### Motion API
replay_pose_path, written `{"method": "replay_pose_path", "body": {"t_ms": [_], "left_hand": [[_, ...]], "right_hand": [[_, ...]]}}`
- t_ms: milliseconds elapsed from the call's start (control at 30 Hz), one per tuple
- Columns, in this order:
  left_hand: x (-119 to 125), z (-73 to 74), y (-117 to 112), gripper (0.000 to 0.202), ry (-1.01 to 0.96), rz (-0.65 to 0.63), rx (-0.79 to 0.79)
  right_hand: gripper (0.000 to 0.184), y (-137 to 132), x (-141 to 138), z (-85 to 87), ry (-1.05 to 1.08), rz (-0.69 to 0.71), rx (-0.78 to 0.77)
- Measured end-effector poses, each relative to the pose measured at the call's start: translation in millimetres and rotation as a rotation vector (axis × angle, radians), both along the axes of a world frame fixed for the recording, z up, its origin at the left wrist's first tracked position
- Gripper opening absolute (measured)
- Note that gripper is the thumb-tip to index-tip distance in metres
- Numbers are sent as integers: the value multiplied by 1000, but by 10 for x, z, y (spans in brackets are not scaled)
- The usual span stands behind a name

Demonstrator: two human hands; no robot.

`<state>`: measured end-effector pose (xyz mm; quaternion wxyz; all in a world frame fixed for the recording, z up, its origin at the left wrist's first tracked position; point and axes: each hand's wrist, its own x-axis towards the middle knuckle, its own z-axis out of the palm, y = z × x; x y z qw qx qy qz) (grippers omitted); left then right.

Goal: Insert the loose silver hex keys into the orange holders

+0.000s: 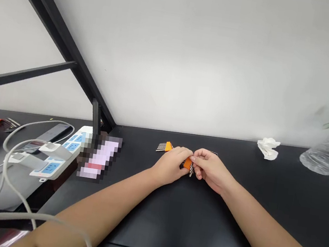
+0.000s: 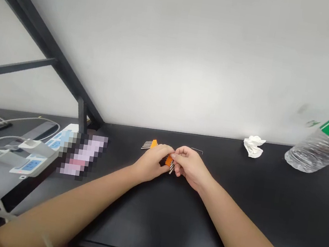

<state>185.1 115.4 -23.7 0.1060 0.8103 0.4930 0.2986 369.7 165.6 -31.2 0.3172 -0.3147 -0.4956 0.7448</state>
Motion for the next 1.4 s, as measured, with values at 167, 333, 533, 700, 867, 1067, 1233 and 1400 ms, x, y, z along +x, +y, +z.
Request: {"method": "replay_pose_path", "body": {"t_ms": [167,333,533,700,867,1067,1233,1400], "left_hand": [[4,14,5,35,32,37,20],[-17,6,16,31,58,21,28],[-67,-31,11,46,57,61,-37],[-95,-60,48,49,-18,52,-37],[-110,-86,64,53,-74,32,-53],[-108,-99,81,54,-89,17,-38],[-87,-70,65,56,-82,10,-35],[-85,-57,51,55,-91,5,-36]], "right_hand": [[40,-40,-55,-17,-261,-10,194],[39,27,28,34,-578,-27,777],[20,476,440,-33,-1041,-211,1089],[12,590,479,-14,-1310,-15,941],[9,374,322,119,-1320,33,918],[6,111,280,179,-672,176,696],[8,51,237,192,-594,141,647],[9,61,238,182,-572,121,591]]}}
